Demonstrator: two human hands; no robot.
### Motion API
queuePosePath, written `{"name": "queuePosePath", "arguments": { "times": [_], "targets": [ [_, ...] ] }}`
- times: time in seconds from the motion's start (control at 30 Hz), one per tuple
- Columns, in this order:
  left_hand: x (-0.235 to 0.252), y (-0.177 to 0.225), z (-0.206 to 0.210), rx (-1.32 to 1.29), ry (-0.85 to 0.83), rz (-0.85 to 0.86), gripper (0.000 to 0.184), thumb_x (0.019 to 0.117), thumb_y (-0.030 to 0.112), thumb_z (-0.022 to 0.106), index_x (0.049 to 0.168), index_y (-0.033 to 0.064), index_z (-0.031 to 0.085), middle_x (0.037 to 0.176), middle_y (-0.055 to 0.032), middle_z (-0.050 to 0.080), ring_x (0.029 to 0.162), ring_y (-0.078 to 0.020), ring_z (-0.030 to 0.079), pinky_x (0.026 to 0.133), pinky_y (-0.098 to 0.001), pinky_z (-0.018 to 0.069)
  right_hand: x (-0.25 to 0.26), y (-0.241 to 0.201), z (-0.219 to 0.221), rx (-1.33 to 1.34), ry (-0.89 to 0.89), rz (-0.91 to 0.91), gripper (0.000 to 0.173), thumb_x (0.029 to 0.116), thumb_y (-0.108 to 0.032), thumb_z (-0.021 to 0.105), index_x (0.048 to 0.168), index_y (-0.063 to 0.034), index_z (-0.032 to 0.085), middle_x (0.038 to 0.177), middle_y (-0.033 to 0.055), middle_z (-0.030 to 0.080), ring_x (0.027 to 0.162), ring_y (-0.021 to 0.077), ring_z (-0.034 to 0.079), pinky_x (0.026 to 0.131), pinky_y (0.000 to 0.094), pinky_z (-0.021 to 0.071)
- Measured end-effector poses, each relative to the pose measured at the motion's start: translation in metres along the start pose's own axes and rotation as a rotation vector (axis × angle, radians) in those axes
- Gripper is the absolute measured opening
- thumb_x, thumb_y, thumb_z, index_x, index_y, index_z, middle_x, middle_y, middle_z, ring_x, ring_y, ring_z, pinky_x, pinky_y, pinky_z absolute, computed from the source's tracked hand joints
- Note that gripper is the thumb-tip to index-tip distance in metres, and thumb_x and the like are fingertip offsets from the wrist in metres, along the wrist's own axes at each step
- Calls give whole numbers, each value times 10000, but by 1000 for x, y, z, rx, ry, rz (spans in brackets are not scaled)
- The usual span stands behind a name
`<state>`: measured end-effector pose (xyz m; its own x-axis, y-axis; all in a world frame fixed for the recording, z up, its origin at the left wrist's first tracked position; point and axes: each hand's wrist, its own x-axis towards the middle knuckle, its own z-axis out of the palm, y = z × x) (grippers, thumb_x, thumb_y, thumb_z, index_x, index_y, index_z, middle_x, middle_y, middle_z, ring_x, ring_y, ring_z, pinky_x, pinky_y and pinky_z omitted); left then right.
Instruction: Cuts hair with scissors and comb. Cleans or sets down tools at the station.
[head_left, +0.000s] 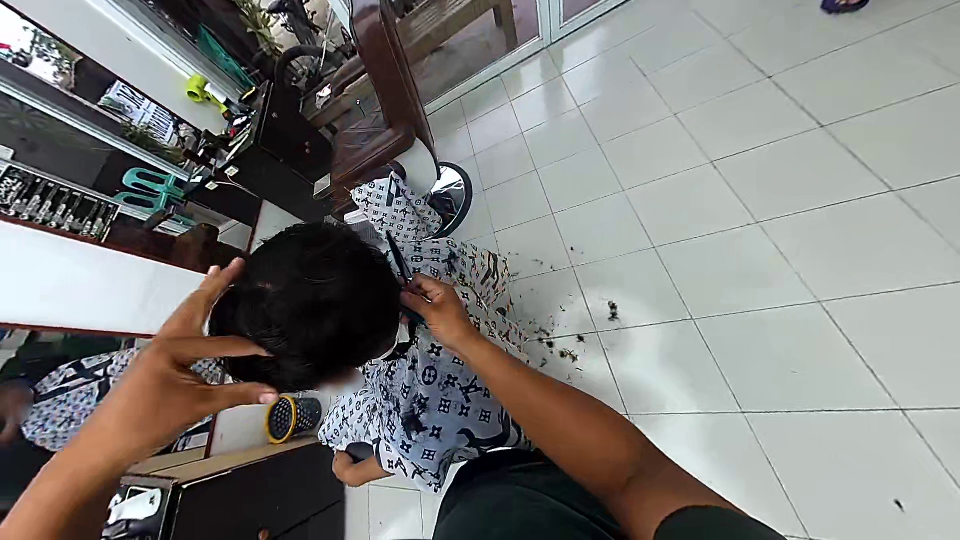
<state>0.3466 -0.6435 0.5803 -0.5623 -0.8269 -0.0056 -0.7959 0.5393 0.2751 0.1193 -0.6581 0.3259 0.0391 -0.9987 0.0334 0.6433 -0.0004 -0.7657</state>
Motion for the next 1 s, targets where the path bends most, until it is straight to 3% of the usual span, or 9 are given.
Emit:
{"name": "queuePosePath", "arguments": {
  "times": [0.1, 0.2, 0.33, 0.43, 0.6, 0.73, 0.83, 0.93, 1.0],
  "targets": [
    [8, 6, 17, 42, -13, 90, 433, 647, 642, 845, 842, 259, 797, 1660, -30, 339, 1580, -250, 166, 1272, -534, 148, -7, 0, 1, -19, -109, -66, 166, 982, 27, 584, 1116, 65, 674, 877, 39, 696, 755, 51, 665, 750, 246, 588],
    [25, 20, 29, 202, -42, 217, 442, 672, 666, 817, 778, 237, 796, 1645, -95, 360, 1579, -313, 159, 1250, -628, 83, -9, 5, 0, -23, -208, -122, 181, 980, 21, 590, 1121, 71, 691, 923, 33, 720, 806, 29, 673, 791, 230, 582],
    [52, 43, 48, 525, -155, 432, 405, 699, 620, 786, 820, 233, 810, 1537, -152, 509, 1516, -374, 331, 1206, -697, 164, -5, 8, -12, 79, -312, -69, 160, 982, 21, 576, 1095, 44, 687, 891, -8, 713, 794, 35, 675, 782, 234, 582],
    [74, 57, 57, 656, -296, 490, 412, 605, 537, 865, 911, 265, 823, 1396, -92, 648, 1441, -312, 472, 1221, -577, 285, -2, 11, -22, 245, -390, -34, 169, 973, 0, 567, 1076, -18, 701, 849, -29, 717, 764, 51, 676, 753, 243, 576],
    [94, 76, 74, 679, -445, 586, 322, 703, 413, 817, 946, 201, 817, 979, -11, 764, 1106, -249, 700, 1047, -462, 515, -9, 12, -26, 403, -256, -76, 183, 978, -23, 558, 1050, -57, 722, 860, -20, 719, 752, 63, 667, 730, 249, 568],
    [86, 83, 84, 722, -469, 716, 203, 840, 292, 705, 827, 93, 747, 972, -48, 753, 1012, -226, 731, 971, -415, 560, -4, 5, -16, 75, 13, -162, 200, 993, 3, 578, 1159, 38, 683, 898, 60, 709, 755, 85, 666, 747, 269, 585],
    [95, 91, 79, 717, -457, 710, 176, 895, 213, 691, 769, 96, 730, 895, -44, 750, 885, -208, 734, 926, -453, 545, -8, -7, -6, -153, -155, -177, 194, 981, -11, 617, 1132, 52, 721, 949, 65, 739, 819, 32, 674, 812, 228, 576],
    [119, 92, 77, 639, -471, 611, 219, 911, 240, 700, 710, 165, 745, 770, 13, 728, 782, -178, 699, 873, -468, 506, -7, -9, -9, 81, -331, -21, 135, 986, 7, 585, 1060, 31, 695, 824, 0, 709, 710, 36, 655, 704, 221, 569],
    [132, 92, 74, 588, -470, 532, 204, 920, 221, 719, 724, 171, 741, 774, 18, 725, 819, -182, 696, 930, -489, 487, -4, -6, -16, 235, -422, 76, 144, 981, -6, 545, 1015, -25, 685, 794, -20, 704, 692, 52, 656, 681, 229, 563]
  ]
}}
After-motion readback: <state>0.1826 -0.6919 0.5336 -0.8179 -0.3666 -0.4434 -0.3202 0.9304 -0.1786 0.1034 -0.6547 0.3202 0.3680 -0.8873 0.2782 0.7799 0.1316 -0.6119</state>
